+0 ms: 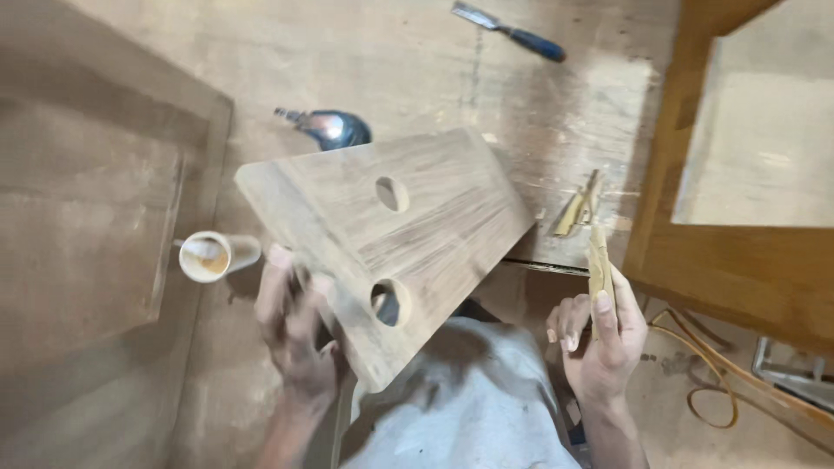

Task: The person sands a wooden board with circular holes using an orbital sander and manual sandpaper, moving the board and a cup around the floor workspace.

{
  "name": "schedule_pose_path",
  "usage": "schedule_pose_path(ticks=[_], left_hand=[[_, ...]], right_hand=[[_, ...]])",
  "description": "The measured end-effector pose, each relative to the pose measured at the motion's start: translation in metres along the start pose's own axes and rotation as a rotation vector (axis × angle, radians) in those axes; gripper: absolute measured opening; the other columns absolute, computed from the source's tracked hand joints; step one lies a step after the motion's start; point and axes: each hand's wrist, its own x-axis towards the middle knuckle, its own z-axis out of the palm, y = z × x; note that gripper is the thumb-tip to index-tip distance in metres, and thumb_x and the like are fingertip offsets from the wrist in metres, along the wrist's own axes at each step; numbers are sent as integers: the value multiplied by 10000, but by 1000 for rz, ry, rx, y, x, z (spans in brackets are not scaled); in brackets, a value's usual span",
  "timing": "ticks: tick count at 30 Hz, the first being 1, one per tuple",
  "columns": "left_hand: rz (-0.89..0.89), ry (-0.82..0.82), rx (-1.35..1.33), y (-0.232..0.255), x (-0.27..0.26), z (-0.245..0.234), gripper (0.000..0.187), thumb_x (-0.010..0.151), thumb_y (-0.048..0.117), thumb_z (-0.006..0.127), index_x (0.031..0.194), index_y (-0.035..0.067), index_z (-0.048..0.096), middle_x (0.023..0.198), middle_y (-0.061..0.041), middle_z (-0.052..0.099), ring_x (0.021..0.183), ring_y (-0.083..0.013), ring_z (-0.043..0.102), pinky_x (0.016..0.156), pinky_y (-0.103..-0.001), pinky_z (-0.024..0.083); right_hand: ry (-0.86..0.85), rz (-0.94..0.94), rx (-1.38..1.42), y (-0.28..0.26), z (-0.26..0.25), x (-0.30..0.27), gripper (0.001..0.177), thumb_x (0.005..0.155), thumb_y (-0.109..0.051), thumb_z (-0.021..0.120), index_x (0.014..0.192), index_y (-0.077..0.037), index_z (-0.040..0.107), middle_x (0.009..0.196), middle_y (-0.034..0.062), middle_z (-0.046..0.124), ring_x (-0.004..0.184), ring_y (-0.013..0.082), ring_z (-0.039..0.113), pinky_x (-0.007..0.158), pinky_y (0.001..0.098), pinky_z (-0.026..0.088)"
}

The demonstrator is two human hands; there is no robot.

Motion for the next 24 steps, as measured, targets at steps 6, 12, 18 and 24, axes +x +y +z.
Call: schedule_pose_path(ticks=[6,12,18,24], left_hand=[[-1563,560,-700,27,-83,29,207,737,-131,834,778,-1,677,745,-4,655,765,-97,612,794,-321,656],[-1839,1165,-1192,-11,-157,37,384,1072,136,466,1419,12,576,1451,-199,610,1366,-335,558,1165,-617,394],[-1866,461,-791,-63,-283,68,696,939,243,763,1510,-33,476,1486,-333,499,1416,-445,461,1182,-569,383],[-1880,450,-827,-92,-291,77,334,1074,334,506,1313,190,688,1215,72,687,1080,-48,617,950,-218,483]], right_hand=[[-202,108,-115,27,40,12,516,983,-225,596,1405,57,501,413,18,375,339,92,357,414,243,416],[-357,287,-369,63,69,14,330,891,10,717,1211,86,686,633,201,561,446,195,560,381,357,546],[-632,374,-922,91,87,2,467,766,-53,844,1220,-26,739,674,177,721,524,210,671,588,354,583],[-662,492,-1024,127,105,-15,225,898,-143,760,1113,-80,779,678,128,767,586,175,711,651,324,580]])
